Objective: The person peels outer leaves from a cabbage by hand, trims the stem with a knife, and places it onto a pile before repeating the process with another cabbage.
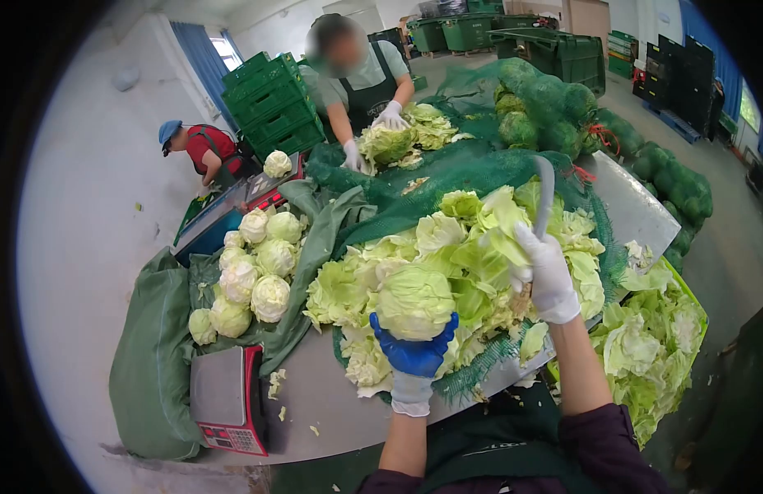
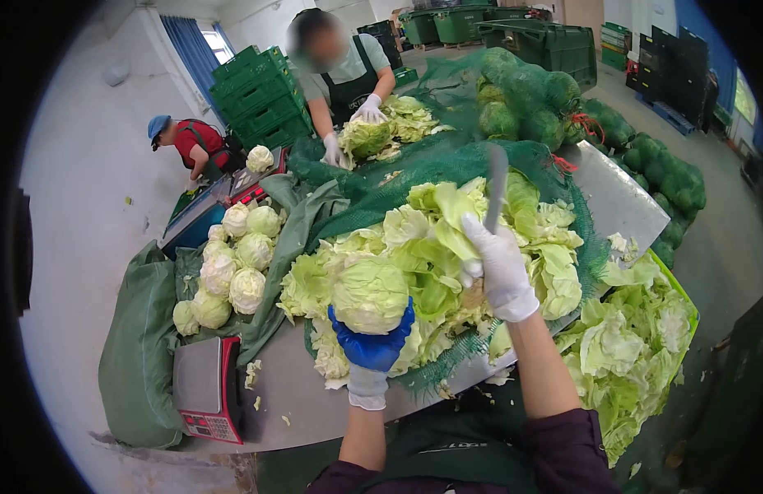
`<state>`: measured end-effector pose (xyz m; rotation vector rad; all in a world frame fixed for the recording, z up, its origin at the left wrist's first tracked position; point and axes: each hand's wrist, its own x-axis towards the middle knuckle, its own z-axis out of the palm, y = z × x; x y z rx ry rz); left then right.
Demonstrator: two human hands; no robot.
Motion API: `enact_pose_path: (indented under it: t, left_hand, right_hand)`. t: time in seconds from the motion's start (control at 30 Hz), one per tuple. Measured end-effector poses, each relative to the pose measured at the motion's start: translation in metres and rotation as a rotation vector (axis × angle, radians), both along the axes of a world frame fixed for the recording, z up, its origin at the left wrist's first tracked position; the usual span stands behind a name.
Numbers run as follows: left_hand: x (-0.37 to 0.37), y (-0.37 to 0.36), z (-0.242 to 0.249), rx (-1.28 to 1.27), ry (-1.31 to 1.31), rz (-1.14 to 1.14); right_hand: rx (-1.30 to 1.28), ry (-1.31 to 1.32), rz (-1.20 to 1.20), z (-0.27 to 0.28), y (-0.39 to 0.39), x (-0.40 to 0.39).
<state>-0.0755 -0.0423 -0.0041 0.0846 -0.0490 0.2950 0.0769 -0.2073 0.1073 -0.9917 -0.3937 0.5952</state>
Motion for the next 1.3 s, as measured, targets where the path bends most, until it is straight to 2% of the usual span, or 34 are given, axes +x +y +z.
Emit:
enact_pose_path:
  t: [0.03,0.1,0.13,0.17,0.23,0.27,0.33,0.37,0.43,0.47,0.5,0.53,0.57,0.6,0.63,0.67,0.73,0.8,0.83,0.9,1.0,1.1,1.13,1.17,1.2,1.23,1.27,1.3]
  left_hand:
    - [-0.001,-0.001,0.003,-0.002,-0.002,-0.003]
    - [-0.004,-0.003,0.011,-0.135,-0.119,-0.013]
    - [-0.003,-0.002,0.011,-0.135,-0.124,-0.01]
    - [-0.002,-0.001,0.009,-0.077,-0.072,0.039]
    - [-0.003,0.0,0.007,-0.02,-0.015,0.092]
    - [-0.003,0.0,0.007,0.049,0.001,0.137]
    - [-0.003,-0.001,0.007,0.122,0.021,0.178]
    - [-0.002,-0.002,0.008,0.082,0.02,0.195]
    - [-0.001,0.0,0.011,0.046,0.012,0.22]
    - [-0.003,0.002,0.012,0.026,-0.015,0.164]
    - [-0.007,0.006,0.013,0.006,-0.045,0.124]
    - [-0.013,0.013,0.012,0.01,-0.054,0.17]
    - [-0.017,0.024,0.01,0.022,-0.042,0.203]
    - [-0.018,0.037,0.009,0.034,-0.034,0.235]
    - [-0.02,0.049,0.01,0.044,-0.026,0.262]
    - [-0.024,0.067,0.016,0.114,0.007,0.33]
    - [-0.034,0.113,0.024,0.184,0.032,0.41]
    - [-0.041,0.164,0.03,0.276,0.144,0.514]
    - [-0.043,0.191,0.033,0.303,0.218,0.568]
    - [-0.042,0.247,0.041,0.356,0.27,0.582]
    - [-0.034,0.328,0.048,0.42,0.373,0.683]
    - [-0.029,0.402,0.031,0.352,0.402,0.742]
    - [-0.025,0.418,0.027,0.141,0.454,0.797]
    - [-0.024,0.43,0.02,-0.072,0.501,0.847]
    - [-0.018,0.405,0.023,0.103,0.438,0.86]
    - [-0.015,0.376,0.028,0.225,0.327,0.674]
    - [-0.011,0.309,0.035,0.752,0.204,0.785]
    - [-0.007,0.292,0.026,0.573,0.077,0.469]
  right_hand:
    - [-0.002,-0.002,-0.003,-0.009,0.001,0.004]
    - [-1.275,-1.107,-0.594,-0.043,0.012,0.016]
    - [-1.132,-1.105,-0.411,-0.054,0.015,0.011]
    - [-1.13,-1.11,-0.41,-0.066,0.015,0.0]
    - [-0.759,-1.462,-0.504,-0.074,0.025,-0.036]
    - [-0.758,-1.461,-0.5,-0.076,0.033,-0.049]
    - [-1.157,-1.782,-0.662,-0.078,0.044,-0.068]
    - [-1.156,-1.779,-0.663,-0.076,0.045,-0.069]
    - [-1.438,-1.933,-0.866,-0.069,0.051,-0.065]
    - [-1.316,-1.777,-0.863,-0.083,0.055,-0.048]
    - [-1.056,-1.476,-0.769,-0.09,0.05,-0.031]
    - [-0.987,-1.331,-0.705,-0.09,0.042,-0.015]
    - [-1.122,-0.851,-0.48,-0.075,0.034,-0.01]
    - [-1.034,-1.093,-0.641,-0.101,0.026,0.006]
    - [-0.988,-1.159,-0.633,-0.106,0.016,0.014]
    - [-1.068,-1.033,-0.475,-0.092,0.006,0.011]
    - [-1.042,-1.07,-0.438,-0.103,-0.014,0.013]
    - [-1.02,-0.948,-0.354,-0.107,-0.03,0.012]
    - [-1.012,-0.958,-0.346,-0.106,-0.034,0.007]
    - [-1.014,-0.7,-0.328,-0.103,-0.038,0.0]
    - [-0.923,-0.608,-0.32,-0.114,-0.036,-0.001]
    - [-0.981,-0.585,-0.278,-0.103,-0.026,-0.006]
    - [-0.935,-0.592,-0.288,-0.103,-0.022,-0.007]
    - [-0.939,-0.601,-0.284,-0.096,-0.015,-0.011]
    - [-0.893,-0.604,-0.277,-0.086,-0.007,-0.017]
    - [-0.846,-0.604,-0.27,-0.082,-0.002,-0.021]
    - [-0.834,-0.784,-0.274,-0.087,0.003,-0.019]
    - [-0.834,-0.785,-0.271,-0.084,0.009,-0.022]
